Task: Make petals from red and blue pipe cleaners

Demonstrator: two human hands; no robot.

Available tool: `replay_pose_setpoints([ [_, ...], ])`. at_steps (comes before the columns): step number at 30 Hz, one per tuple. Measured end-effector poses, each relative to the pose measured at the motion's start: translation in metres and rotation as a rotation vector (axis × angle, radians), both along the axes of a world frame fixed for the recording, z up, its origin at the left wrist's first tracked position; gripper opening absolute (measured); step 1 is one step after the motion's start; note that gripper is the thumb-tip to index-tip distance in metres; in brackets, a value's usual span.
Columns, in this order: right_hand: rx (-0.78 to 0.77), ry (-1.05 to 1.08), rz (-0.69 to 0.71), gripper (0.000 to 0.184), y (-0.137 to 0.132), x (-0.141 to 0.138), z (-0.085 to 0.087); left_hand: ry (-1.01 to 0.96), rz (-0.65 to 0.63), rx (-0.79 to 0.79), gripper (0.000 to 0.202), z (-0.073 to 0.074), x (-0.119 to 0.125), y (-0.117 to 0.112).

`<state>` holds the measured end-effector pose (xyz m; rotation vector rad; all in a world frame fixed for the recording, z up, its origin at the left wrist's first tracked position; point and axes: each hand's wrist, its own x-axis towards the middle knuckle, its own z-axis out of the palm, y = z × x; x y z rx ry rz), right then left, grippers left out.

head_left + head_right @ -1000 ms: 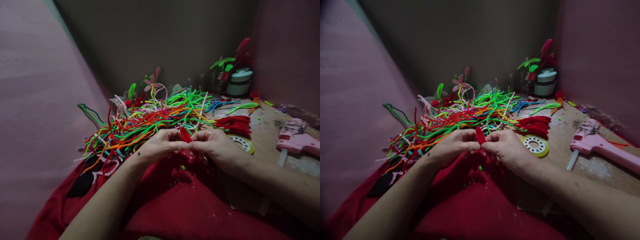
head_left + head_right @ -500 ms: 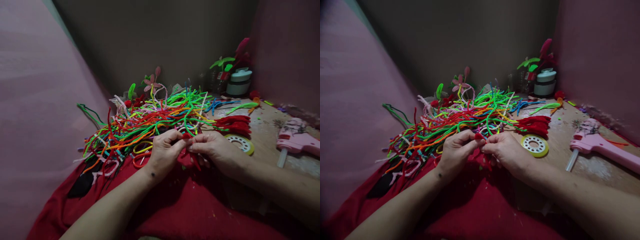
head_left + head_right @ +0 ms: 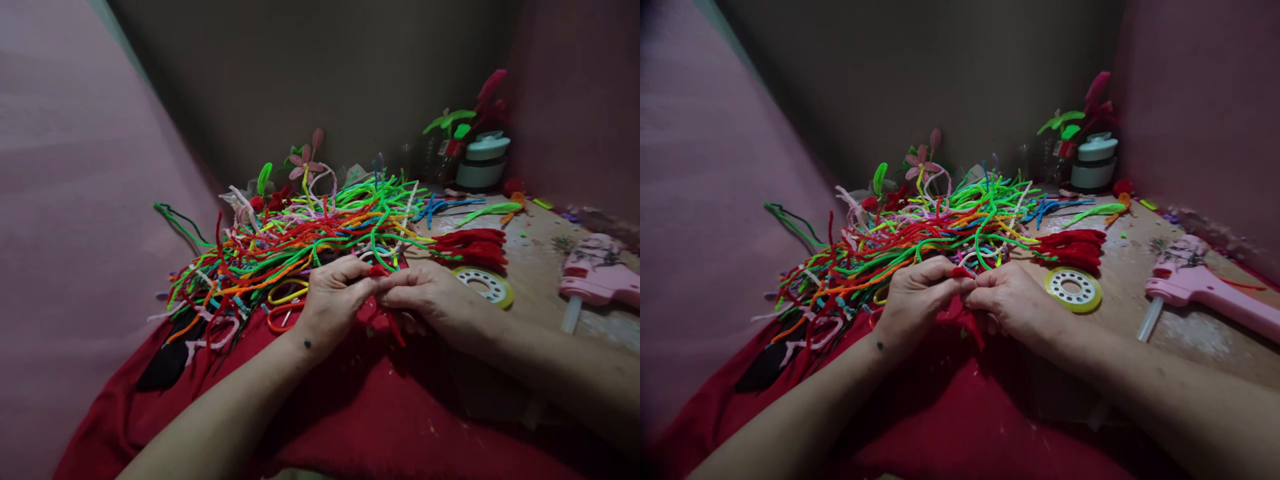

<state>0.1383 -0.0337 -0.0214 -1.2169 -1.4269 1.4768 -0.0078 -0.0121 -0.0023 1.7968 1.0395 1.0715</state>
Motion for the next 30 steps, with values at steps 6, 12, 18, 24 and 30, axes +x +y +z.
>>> replay_pose_setpoints([
  [6, -0.017, -0.015, -0.004, 0.02, -0.001, 0.0, 0.002, -0.1, -0.02, -0.28, 0.028, -0.001, 0.002, 0.001],
  [12, -0.031, -0.028, 0.011, 0.021, -0.002, 0.0, 0.0, -0.031, 0.05, -0.046, 0.016, -0.001, 0.003, 0.001],
  [18, -0.049, -0.03, 0.053, 0.024, 0.0, 0.0, 0.003, -0.167, -0.032, -0.436, 0.025, -0.002, 0.001, 0.004],
  [24, -0.036, -0.016, 0.047, 0.026, -0.002, 0.0, 0.002, -0.047, 0.028, -0.265, 0.026, 0.0, 0.0, 0.004],
  [30, 0.006, 0.102, -0.102, 0.027, 0.003, 0.001, -0.002, -0.114, -0.111, -0.437, 0.03, 0.005, -0.005, 0.014],
])
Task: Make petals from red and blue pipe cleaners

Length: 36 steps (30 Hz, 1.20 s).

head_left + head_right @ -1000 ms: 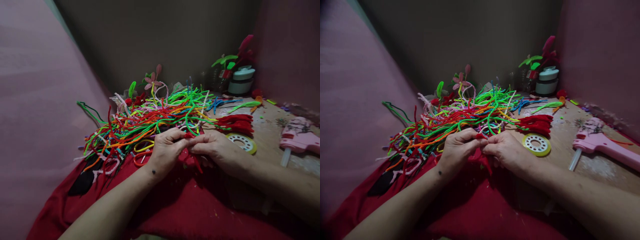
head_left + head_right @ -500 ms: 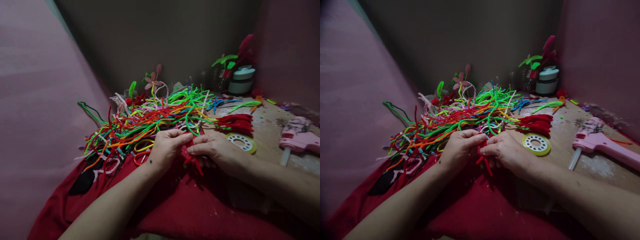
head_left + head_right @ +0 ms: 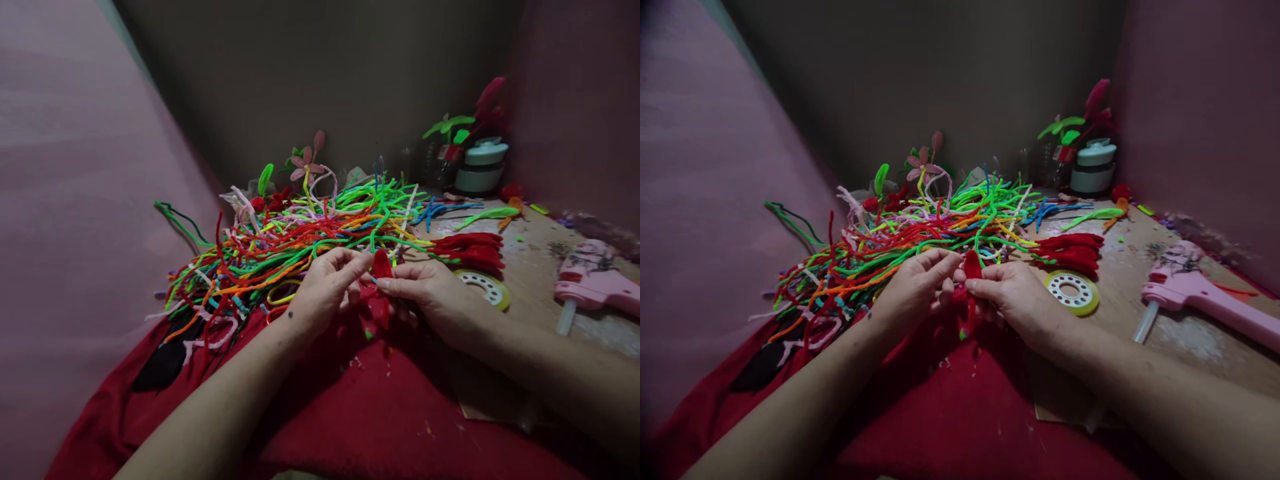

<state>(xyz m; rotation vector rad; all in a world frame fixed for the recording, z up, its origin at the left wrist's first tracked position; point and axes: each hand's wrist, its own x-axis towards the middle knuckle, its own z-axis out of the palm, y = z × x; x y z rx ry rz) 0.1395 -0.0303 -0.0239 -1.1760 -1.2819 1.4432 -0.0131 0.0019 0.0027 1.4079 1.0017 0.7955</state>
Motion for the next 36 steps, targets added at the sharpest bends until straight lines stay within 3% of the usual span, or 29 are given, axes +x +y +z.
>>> replay_pose_setpoints([
  [3, 0.031, -0.02, -0.066, 0.029, 0.004, 0.003, -0.004, 0.143, -0.11, -0.029, 0.029, 0.002, -0.001, 0.002],
  [5, 0.058, -0.061, -0.075, 0.029, 0.005, 0.004, -0.006, 0.249, -0.13, 0.05, 0.027, 0.0, -0.001, 0.0],
  [7, 0.069, -0.075, -0.074, 0.028, 0.005, 0.004, -0.006, 0.323, -0.081, 0.259, 0.027, -0.003, -0.002, -0.002],
  [11, 0.042, -0.049, -0.084, 0.031, 0.002, 0.002, -0.001, 0.491, 0.02, 0.83, 0.022, -0.01, -0.005, -0.008],
  [13, 0.03, -0.035, -0.091, 0.031, 0.001, 0.001, 0.0, 0.511, 0.032, 0.921, 0.021, -0.012, -0.005, -0.009],
  [15, 0.036, -0.003, -0.102, 0.03, 0.001, 0.001, 0.0, 0.428, 0.071, 0.803, 0.021, -0.012, -0.003, -0.008],
  [17, 0.059, 0.058, -0.123, 0.028, 0.002, 0.002, -0.002, 0.27, 0.091, 0.509, 0.022, -0.01, 0.001, -0.007],
  [19, 0.071, 0.12, -0.147, 0.028, 0.003, 0.002, -0.004, 0.114, 0.026, 0.184, 0.023, -0.008, 0.005, -0.006],
  [21, 0.068, 0.165, -0.153, 0.03, 0.004, 0.001, -0.004, 0.027, -0.079, -0.018, 0.026, -0.007, 0.008, -0.006],
  [27, 0.052, 0.277, -0.046, 0.018, 0.001, -0.001, 0.001, -0.085, -0.138, -0.168, 0.022, -0.01, 0.004, -0.006],
  [36, 0.014, 0.342, -0.11, 0.019, 0.002, 0.001, -0.009, -0.08, -0.175, -0.227, 0.018, -0.013, 0.011, -0.017],
])
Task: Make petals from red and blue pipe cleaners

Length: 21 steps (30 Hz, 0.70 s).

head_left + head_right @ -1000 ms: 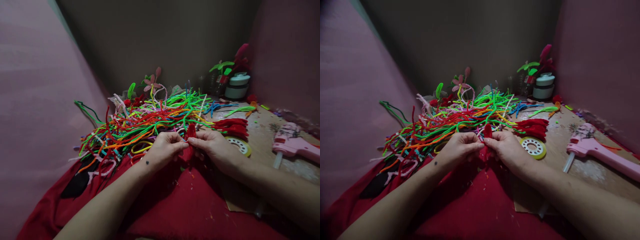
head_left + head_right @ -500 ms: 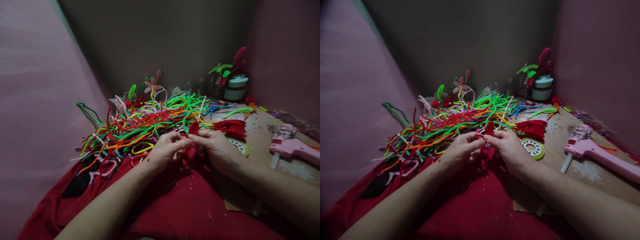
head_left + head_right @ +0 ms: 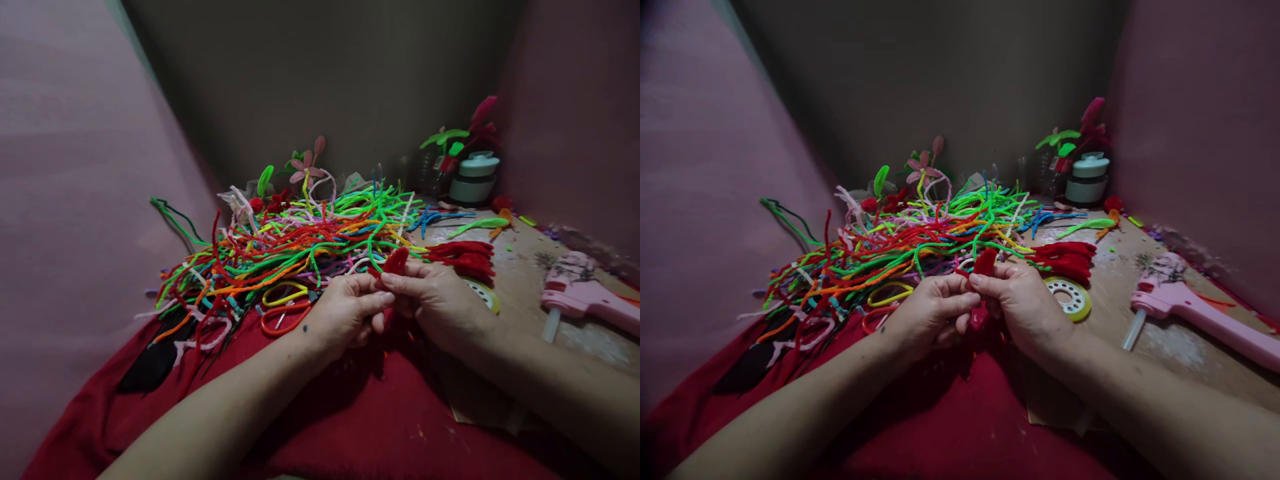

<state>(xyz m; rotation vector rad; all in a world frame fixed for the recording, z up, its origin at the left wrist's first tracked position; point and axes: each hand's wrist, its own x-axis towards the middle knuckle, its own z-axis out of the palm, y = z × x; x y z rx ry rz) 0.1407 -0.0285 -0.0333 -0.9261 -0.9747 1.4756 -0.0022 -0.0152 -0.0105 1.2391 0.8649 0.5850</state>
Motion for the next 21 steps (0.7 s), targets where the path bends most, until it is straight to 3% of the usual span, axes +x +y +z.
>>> replay_pose_setpoints([
  [3, -0.005, -0.024, -0.006, 0.018, 0.002, 0.001, -0.001, 0.082, -0.012, 0.058, 0.018, 0.003, 0.001, -0.001],
  [6, 0.003, -0.064, -0.018, 0.02, 0.003, 0.002, 0.003, 0.181, 0.005, 0.235, 0.02, 0.008, -0.001, 0.003],
  [11, -0.011, -0.242, 0.008, 0.032, 0.001, 0.002, 0.008, 0.121, 0.193, 0.446, 0.019, 0.012, -0.005, 0.011],
  [16, -0.001, -0.155, 0.094, 0.02, 0.0, 0.002, 0.009, 0.145, 0.274, 0.437, 0.024, 0.01, -0.008, 0.012],
  [21, -0.002, -0.125, 0.1, 0.024, -0.001, 0.002, 0.011, 0.155, 0.262, 0.462, 0.023, 0.01, -0.009, 0.014],
])
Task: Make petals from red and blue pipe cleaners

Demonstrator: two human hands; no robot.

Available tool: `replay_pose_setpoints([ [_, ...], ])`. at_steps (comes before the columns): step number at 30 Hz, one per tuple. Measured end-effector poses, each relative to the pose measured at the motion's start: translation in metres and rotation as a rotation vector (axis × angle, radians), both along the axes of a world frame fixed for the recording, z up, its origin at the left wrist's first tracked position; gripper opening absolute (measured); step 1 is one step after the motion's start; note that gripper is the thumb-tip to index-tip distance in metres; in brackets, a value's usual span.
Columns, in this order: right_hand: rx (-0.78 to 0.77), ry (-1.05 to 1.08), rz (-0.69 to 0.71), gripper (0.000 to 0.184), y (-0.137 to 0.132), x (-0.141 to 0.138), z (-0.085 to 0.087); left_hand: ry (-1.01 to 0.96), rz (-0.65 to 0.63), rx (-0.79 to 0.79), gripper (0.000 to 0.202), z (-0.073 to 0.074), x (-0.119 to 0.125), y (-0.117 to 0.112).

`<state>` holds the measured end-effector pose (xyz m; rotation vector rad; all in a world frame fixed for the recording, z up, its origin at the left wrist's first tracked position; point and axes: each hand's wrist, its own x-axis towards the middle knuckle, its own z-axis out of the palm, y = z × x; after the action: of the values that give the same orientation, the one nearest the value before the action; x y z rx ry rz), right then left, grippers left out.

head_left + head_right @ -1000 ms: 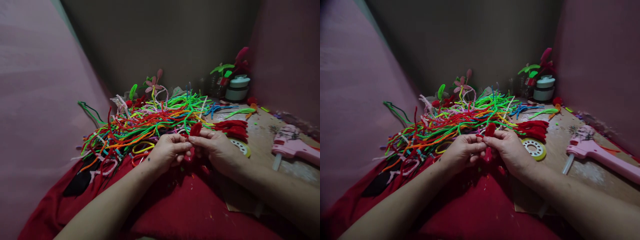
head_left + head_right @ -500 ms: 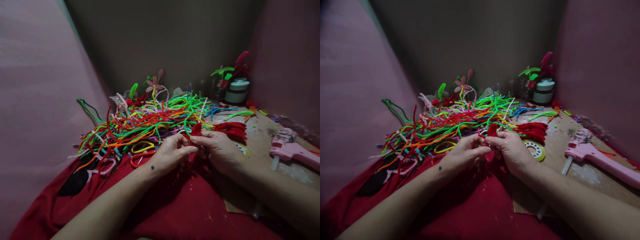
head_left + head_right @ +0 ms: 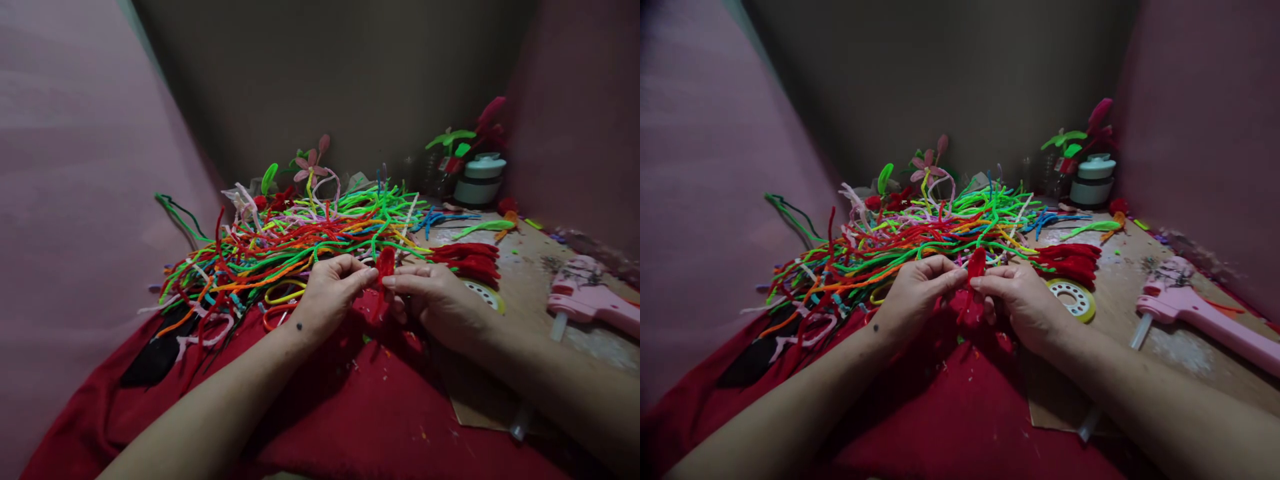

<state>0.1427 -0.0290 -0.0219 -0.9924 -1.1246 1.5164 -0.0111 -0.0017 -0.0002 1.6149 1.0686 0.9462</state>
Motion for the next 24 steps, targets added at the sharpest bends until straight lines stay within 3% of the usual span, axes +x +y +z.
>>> replay_pose_setpoints([
  [4, 0.021, -0.132, -0.015, 0.028, -0.001, -0.001, 0.001, -0.032, -0.051, -0.077, 0.022, 0.001, 0.0, -0.001],
  [9, 0.068, -0.318, -0.019, 0.02, -0.003, -0.003, -0.004, -0.087, -0.134, -0.176, 0.021, 0.003, 0.001, -0.004],
  [12, 0.09, -0.398, -0.015, 0.022, -0.004, -0.003, -0.006, -0.006, -0.05, -0.011, 0.021, 0.001, 0.003, -0.007],
  [16, 0.135, -0.428, -0.046, 0.022, -0.005, -0.002, -0.005, 0.157, 0.054, 0.479, 0.014, -0.006, 0.006, -0.011],
  [18, 0.141, -0.426, -0.057, 0.019, -0.006, -0.002, -0.004, 0.169, 0.048, 0.635, 0.012, -0.009, 0.006, -0.012],
  [21, 0.115, -0.396, -0.043, 0.018, -0.007, -0.003, -0.003, 0.157, 0.043, 0.639, 0.012, -0.009, 0.006, -0.011],
  [24, 0.079, -0.34, -0.036, 0.02, -0.008, -0.002, -0.002, 0.109, 0.023, 0.452, 0.012, -0.006, 0.005, -0.009],
])
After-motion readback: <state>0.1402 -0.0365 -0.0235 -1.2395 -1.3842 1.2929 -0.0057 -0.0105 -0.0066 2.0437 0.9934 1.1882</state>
